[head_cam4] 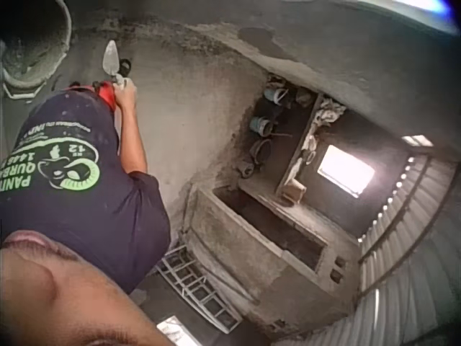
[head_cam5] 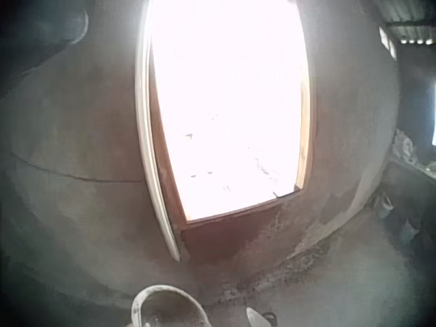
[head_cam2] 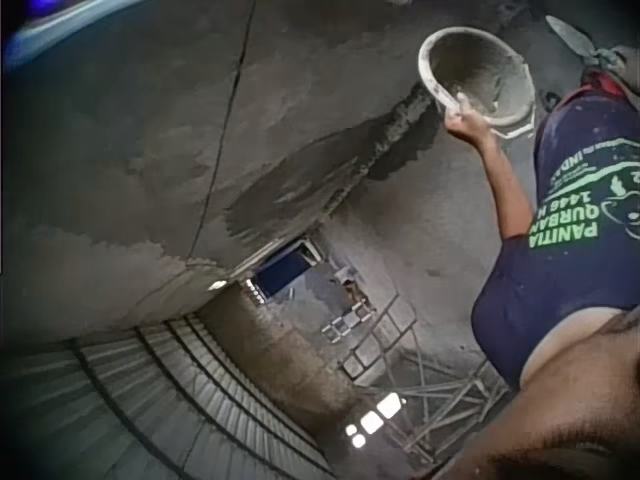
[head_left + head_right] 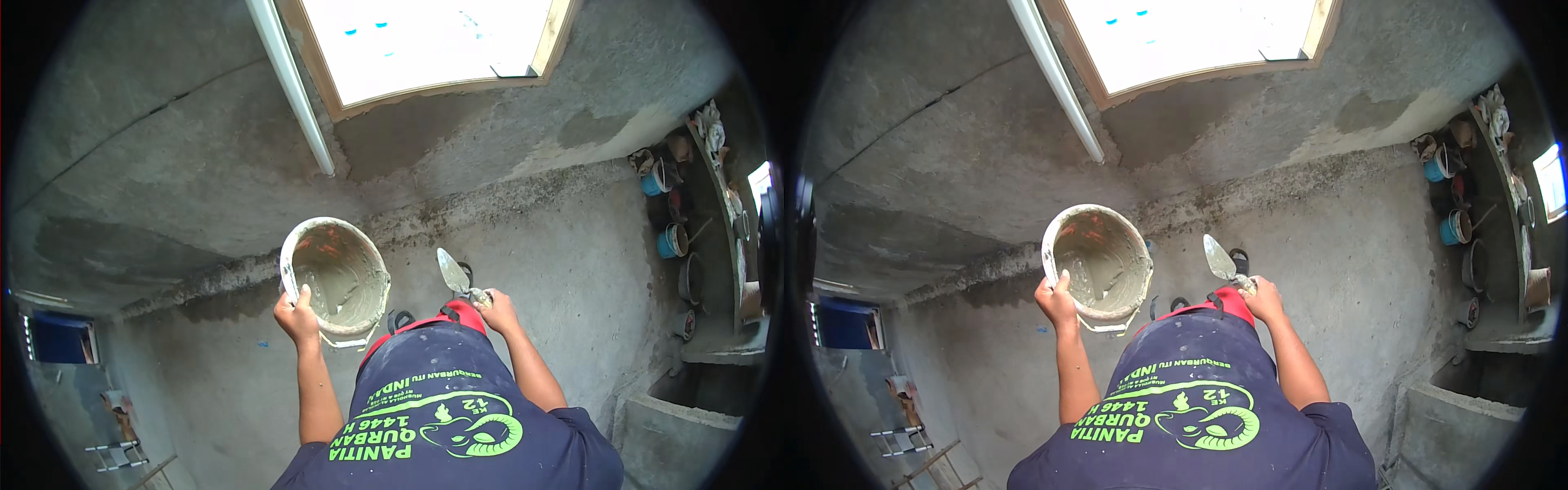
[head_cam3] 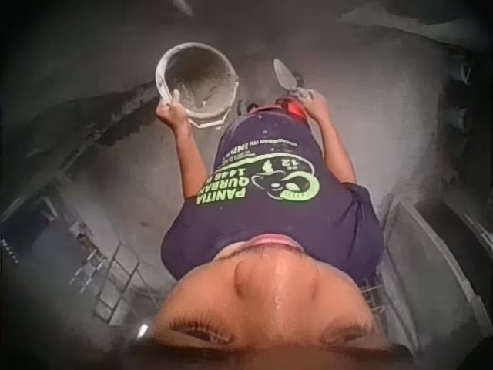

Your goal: The person plasters a wall by scooping wet cement from a bucket with a trowel and applying and smoothing it onto the wall.

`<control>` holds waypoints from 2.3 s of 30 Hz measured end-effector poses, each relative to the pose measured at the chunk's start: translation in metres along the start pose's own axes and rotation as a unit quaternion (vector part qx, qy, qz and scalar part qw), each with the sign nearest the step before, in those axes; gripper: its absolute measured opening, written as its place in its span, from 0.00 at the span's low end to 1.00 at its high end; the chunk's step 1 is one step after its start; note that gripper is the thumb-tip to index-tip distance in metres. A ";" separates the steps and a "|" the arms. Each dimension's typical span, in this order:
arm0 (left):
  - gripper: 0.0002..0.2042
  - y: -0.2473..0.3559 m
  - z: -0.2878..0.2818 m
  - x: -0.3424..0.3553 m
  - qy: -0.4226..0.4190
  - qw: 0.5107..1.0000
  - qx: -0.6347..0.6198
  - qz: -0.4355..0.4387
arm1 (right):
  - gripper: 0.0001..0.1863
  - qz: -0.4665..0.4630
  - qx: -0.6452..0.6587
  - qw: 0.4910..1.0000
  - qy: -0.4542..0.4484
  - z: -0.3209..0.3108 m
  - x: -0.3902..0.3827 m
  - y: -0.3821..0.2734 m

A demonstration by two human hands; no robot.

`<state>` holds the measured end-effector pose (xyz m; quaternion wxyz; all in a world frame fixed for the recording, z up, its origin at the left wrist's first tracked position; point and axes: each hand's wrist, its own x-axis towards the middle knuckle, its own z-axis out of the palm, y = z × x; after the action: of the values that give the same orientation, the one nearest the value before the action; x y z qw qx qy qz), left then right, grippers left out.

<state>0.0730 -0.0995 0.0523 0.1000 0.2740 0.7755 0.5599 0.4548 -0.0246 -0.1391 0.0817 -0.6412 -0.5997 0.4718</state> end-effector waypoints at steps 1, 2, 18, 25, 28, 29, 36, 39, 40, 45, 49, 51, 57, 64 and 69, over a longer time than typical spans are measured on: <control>0.07 0.001 -0.003 0.000 -0.002 1.000 -0.001 0.000 | 0.22 -0.035 -0.018 0.999 0.015 0.004 -0.001 0.001; 0.08 0.002 -0.004 0.000 -0.005 1.000 -0.010 -0.018 | 0.22 -0.034 -0.018 0.999 0.017 0.003 -0.001 0.003; 0.01 0.008 -0.034 -0.011 0.005 0.995 -0.071 -0.067 | 0.20 -0.214 0.199 0.952 -0.094 -0.018 0.011 -0.073; 0.05 -0.011 -0.040 -0.004 0.031 0.992 -0.028 -0.115 | 0.22 -0.156 0.173 0.966 -0.114 -0.012 0.002 -0.065; 0.07 -0.018 -0.039 0.001 0.035 0.992 -0.024 -0.116 | 0.22 -0.143 0.172 0.969 -0.102 -0.010 0.003 -0.058; 0.07 -0.020 -0.041 0.002 0.033 0.992 -0.022 -0.118 | 0.21 -0.137 0.170 0.971 -0.095 -0.008 0.003 -0.056; 0.06 -0.015 -0.057 -0.001 0.041 0.991 -0.014 -0.126 | 0.18 -0.155 0.137 0.977 -0.052 -0.009 -0.001 -0.064; 0.07 -0.004 -0.048 0.002 -0.002 0.998 0.014 -0.067 | 0.18 -0.218 0.114 0.968 -0.038 -0.041 -0.017 -0.107; 0.11 0.002 -0.045 0.001 -0.023 0.999 0.016 -0.043 | 0.19 -0.211 0.124 0.968 -0.054 -0.058 -0.024 -0.128; 0.19 0.036 -0.050 -0.008 -0.108 0.991 0.062 0.049 | 0.22 -0.289 -0.105 0.940 -0.147 -0.083 -0.033 -0.200; 0.19 0.046 -0.048 0.000 -0.147 0.982 0.057 0.106 | 0.18 -0.415 -0.180 0.886 -0.101 -0.067 -0.036 -0.246; 0.19 0.054 -0.048 0.002 -0.154 0.979 0.055 0.118 | 0.17 -0.418 -0.195 0.883 -0.085 -0.058 -0.043 -0.260; 0.22 0.068 -0.042 0.002 -0.170 0.979 0.016 0.110 | 0.12 -0.401 -0.276 0.873 -0.024 -0.033 -0.057 -0.275; 0.22 0.069 -0.042 0.006 -0.190 0.976 -0.005 0.105 | 0.13 -0.395 -0.268 0.877 -0.055 -0.023 -0.079 -0.272; 0.22 0.072 -0.041 0.008 -0.202 0.974 -0.013 0.102 | 0.13 -0.383 -0.252 0.888 -0.046 -0.026 -0.074 -0.289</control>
<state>0.0698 -0.1128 0.1341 0.2006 0.4576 0.7002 0.5100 0.2853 0.0021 0.1066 0.0645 -0.3385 -0.9003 0.2658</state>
